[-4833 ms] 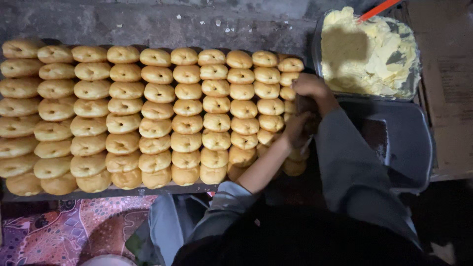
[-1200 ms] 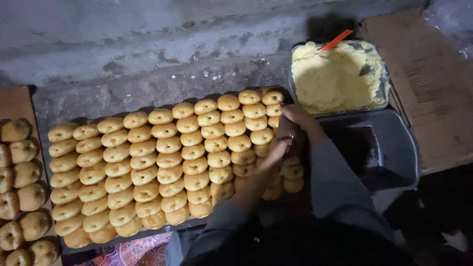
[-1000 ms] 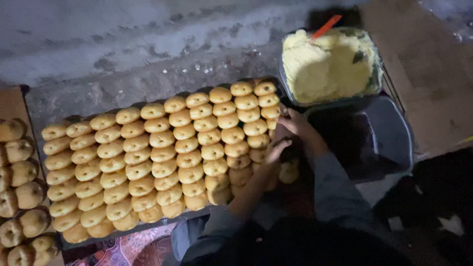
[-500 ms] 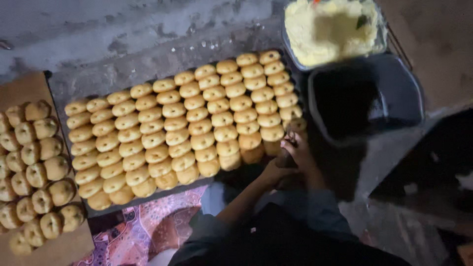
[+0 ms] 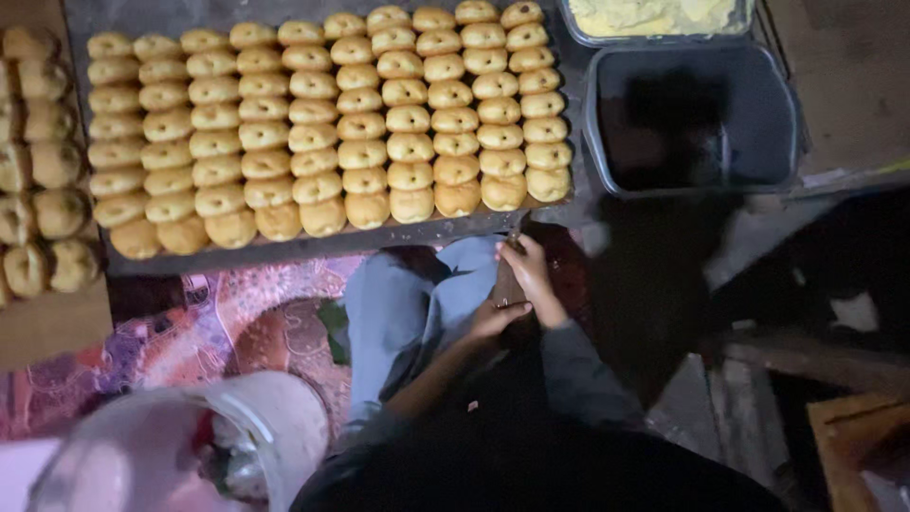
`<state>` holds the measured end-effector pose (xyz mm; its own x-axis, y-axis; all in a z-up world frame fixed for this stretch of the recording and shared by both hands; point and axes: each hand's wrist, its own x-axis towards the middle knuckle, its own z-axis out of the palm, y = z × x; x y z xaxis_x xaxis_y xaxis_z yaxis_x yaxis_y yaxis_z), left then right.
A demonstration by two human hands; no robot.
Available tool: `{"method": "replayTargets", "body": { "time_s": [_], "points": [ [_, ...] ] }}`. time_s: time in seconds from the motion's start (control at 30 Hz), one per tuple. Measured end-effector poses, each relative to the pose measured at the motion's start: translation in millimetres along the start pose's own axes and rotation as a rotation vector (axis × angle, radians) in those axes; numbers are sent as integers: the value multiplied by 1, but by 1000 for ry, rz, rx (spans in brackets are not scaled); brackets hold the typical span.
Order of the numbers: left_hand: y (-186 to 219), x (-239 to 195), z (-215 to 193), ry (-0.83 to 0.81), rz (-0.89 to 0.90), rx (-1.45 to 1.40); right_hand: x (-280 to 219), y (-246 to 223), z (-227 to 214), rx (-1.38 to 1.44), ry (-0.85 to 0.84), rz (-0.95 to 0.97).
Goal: The person sits on the floor and uses a piping bag to fill rows of small round pastries with a dark filling. They repeatedly squeeze the bag into the center of each pastry and move systematically across the tray.
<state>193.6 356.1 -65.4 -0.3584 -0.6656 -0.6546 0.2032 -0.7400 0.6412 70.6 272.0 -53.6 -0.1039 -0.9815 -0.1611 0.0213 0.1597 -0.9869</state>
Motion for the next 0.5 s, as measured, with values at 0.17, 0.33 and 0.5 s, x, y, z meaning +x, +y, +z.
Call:
{"method": "replayTargets", "body": {
  "time_s": [0.17, 0.33, 0.5],
  "points": [
    [-6, 8, 9, -35, 325, 139, 14, 14, -18, 141, -86, 189],
    [-16, 15, 17, 18, 247, -19, 15, 6, -27, 247, -186, 186],
    [-23, 28, 23, 74, 168, -143, 19, -14, -28, 354, -216, 381]
  ]
}}
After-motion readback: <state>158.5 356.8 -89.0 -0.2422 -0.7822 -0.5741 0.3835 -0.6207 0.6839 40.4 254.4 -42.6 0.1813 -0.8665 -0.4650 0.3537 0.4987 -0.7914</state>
